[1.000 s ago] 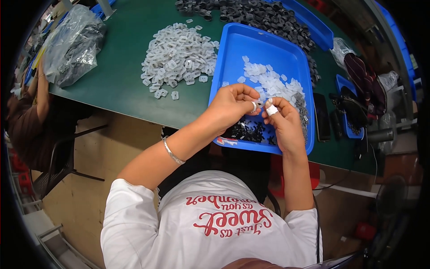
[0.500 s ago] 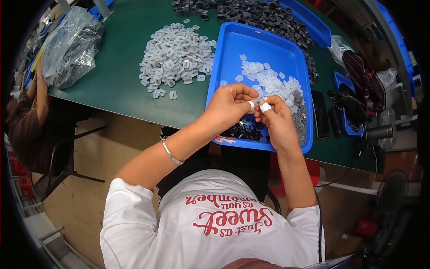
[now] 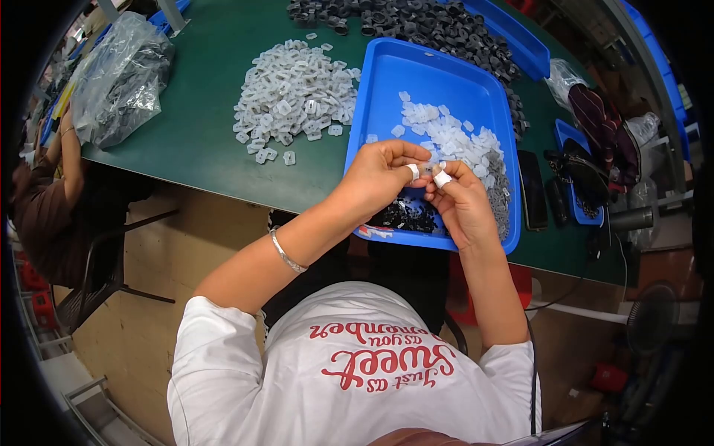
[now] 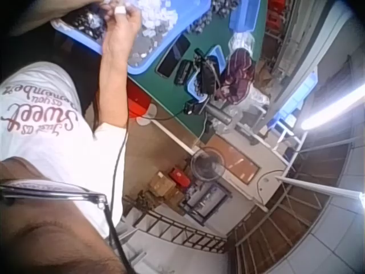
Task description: The person assembles small white and black plastic components into a blue tray by hand.
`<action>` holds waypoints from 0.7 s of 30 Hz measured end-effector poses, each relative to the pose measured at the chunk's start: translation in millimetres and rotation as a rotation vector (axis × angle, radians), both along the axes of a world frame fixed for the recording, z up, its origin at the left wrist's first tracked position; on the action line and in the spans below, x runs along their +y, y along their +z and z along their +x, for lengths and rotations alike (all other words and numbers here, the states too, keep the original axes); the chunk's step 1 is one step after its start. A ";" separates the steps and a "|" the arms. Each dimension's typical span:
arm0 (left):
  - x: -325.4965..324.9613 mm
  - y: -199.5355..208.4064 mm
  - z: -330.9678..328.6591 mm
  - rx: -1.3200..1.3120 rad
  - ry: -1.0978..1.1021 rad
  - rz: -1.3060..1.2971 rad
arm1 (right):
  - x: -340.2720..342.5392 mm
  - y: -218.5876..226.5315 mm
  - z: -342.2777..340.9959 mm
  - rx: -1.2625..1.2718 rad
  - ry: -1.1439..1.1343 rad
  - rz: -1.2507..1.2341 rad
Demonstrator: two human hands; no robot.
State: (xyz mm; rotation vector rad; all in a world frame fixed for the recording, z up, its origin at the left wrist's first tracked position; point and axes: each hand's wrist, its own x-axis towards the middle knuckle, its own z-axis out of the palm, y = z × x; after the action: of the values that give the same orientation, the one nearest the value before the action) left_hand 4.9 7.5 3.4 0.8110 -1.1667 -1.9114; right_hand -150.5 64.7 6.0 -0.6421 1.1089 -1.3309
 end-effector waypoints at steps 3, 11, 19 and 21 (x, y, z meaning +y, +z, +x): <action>-0.3 1.4 -0.2 -0.010 -0.005 0.015 | -0.4 -3.2 -0.4 0.014 -0.012 -0.013; -0.9 1.9 -0.2 -0.023 0.001 0.011 | -2.2 -10.2 4.3 0.096 -0.065 -0.064; -2.4 0.6 0.0 0.011 -0.042 0.020 | -1.0 -8.9 -0.4 0.058 -0.052 -0.066; -4.5 -2.7 0.7 0.021 -0.035 -0.004 | 0.4 -3.0 -2.3 0.031 -0.034 -0.072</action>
State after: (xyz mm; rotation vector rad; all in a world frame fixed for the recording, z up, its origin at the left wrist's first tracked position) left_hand 5.7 3.0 0.7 0.7707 -1.1788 -1.9413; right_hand -152.8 65.1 3.1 -0.7019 1.1051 -1.3997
